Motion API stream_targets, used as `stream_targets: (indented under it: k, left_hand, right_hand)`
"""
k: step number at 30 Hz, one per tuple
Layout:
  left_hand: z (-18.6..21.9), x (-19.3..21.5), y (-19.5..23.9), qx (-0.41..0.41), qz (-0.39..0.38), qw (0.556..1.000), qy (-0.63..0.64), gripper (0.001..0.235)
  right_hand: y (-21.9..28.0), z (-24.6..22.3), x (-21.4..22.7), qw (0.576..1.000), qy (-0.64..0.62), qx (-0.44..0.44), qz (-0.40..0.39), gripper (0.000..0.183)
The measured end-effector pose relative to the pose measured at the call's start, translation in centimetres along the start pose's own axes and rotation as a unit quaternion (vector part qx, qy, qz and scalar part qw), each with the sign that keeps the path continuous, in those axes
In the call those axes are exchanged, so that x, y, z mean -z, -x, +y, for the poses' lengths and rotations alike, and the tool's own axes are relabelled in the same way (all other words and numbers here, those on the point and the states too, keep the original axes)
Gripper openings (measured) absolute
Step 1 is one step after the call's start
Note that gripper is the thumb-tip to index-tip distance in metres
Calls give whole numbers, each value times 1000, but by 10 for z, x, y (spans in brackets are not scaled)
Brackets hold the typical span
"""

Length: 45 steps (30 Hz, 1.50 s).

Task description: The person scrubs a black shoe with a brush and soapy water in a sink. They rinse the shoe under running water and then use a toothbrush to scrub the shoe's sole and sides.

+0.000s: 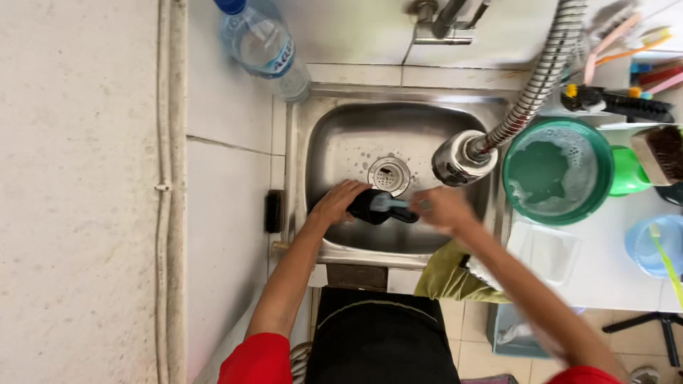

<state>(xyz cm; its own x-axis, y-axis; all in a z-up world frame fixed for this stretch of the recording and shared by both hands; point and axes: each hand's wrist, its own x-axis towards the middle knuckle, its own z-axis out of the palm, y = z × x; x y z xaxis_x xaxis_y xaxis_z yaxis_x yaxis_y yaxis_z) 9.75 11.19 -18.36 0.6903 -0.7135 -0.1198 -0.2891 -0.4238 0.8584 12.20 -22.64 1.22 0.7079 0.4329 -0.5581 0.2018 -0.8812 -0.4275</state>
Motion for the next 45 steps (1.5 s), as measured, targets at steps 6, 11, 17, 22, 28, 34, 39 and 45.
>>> stream_targets:
  k: [6, 11, 17, 22, 28, 34, 39, 45]
  left_hand:
    - [-1, -8, -3, 9, 33, 999, -34, 125]
    - [4, -6, 4, 85, -16, 996, -17, 121]
    - [-18, -16, -4, 29, 20, 999, 14, 123]
    - [-39, -18, -7, -26, 38, 997, -66, 125]
    - [-51, -27, -1, -19, 11, 1000, 16, 132]
    - [-25, -20, 5, 37, -22, 998, -47, 130]
    - [-28, -12, -2, 33, -32, 999, -20, 131]
    - [-14, -4, 0, 32, -35, 999, -13, 126]
  right_hand:
    - [-82, -44, -73, 996, -33, 66, 42, 18]
    - [-35, -20, -53, 999, -13, 45, 23, 24]
    - [-76, -27, -70, 999, 3, 43, 16, 29]
    - [-39, -5, -32, 999, 5, 44, 5, 30]
    - [-17, -14, 0, 992, 125, 8, -30, 27]
    - [5, -10, 18, 983, 151, -26, -97, 24]
    - [-9, 6, 11, 994, 103, -17, 14, 29]
    - [41, 42, 27, 992, 122, -15, 23, 25]
